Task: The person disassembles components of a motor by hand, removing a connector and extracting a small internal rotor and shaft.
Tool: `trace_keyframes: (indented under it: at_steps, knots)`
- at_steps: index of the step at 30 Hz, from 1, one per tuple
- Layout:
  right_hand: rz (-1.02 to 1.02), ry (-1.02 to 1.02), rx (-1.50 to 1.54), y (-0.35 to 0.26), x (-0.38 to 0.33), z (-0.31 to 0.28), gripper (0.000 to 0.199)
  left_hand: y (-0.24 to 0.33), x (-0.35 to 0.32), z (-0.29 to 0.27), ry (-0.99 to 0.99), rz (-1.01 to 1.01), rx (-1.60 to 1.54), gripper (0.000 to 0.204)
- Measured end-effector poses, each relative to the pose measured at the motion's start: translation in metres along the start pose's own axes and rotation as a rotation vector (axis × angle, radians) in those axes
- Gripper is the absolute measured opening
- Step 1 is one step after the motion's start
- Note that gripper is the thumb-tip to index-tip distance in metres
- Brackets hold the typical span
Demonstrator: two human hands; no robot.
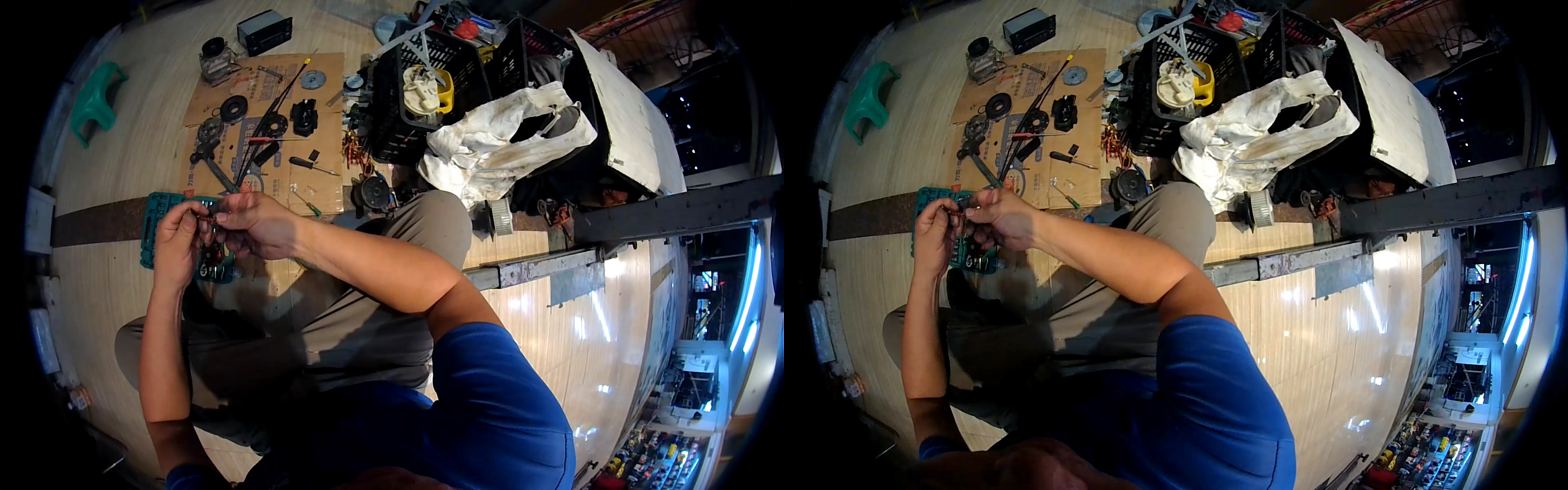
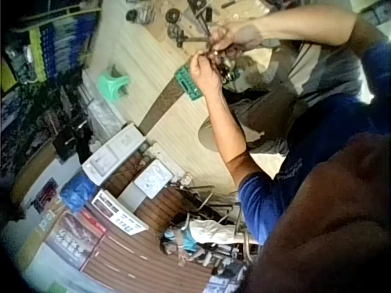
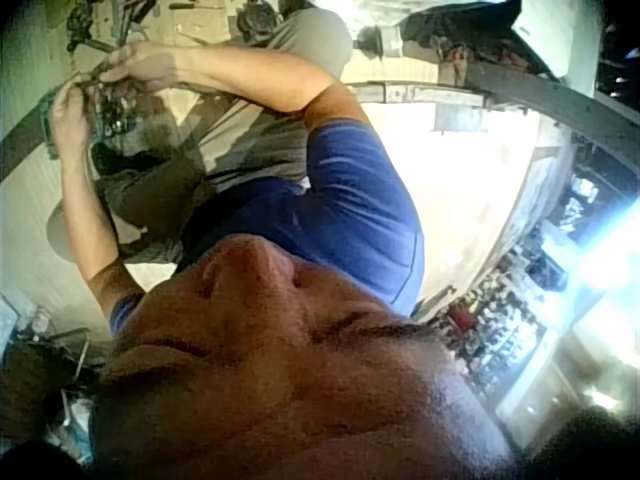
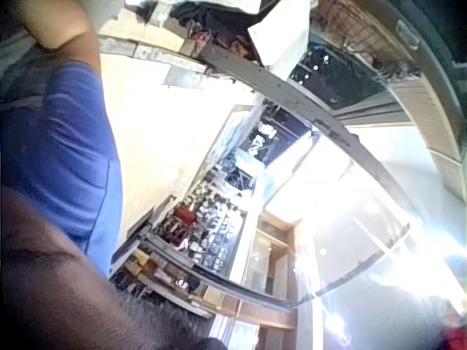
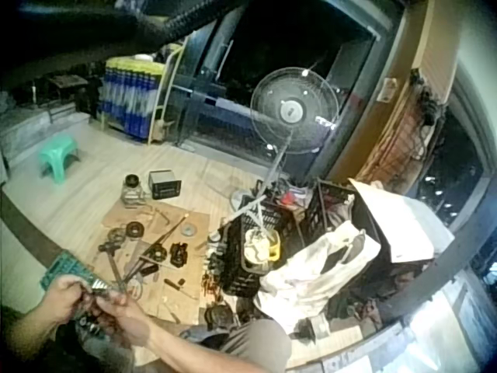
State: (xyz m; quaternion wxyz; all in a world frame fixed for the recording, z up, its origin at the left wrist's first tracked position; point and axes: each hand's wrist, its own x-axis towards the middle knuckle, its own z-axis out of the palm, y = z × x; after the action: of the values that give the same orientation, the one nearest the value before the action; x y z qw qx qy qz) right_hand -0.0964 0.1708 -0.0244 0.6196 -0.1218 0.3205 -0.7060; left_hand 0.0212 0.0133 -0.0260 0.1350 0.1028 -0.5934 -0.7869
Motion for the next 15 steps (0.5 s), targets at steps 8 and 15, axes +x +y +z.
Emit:
trace_keyframes:
  at_steps: [8, 15]
  knots:
    - [0.092, -0.021, -0.099, 0.0066, 0.0052, -0.0024, 0.021, 0.0049, 0.0006, -0.0029, -0.006, 0.078, 0.142, 0.032]
    - [0.008, -0.116, -0.046, 0.0090, 0.0043, -0.0025, 0.020, 0.0079, 0.0023, 0.0019, 0.008, 0.080, 0.097, 0.034]
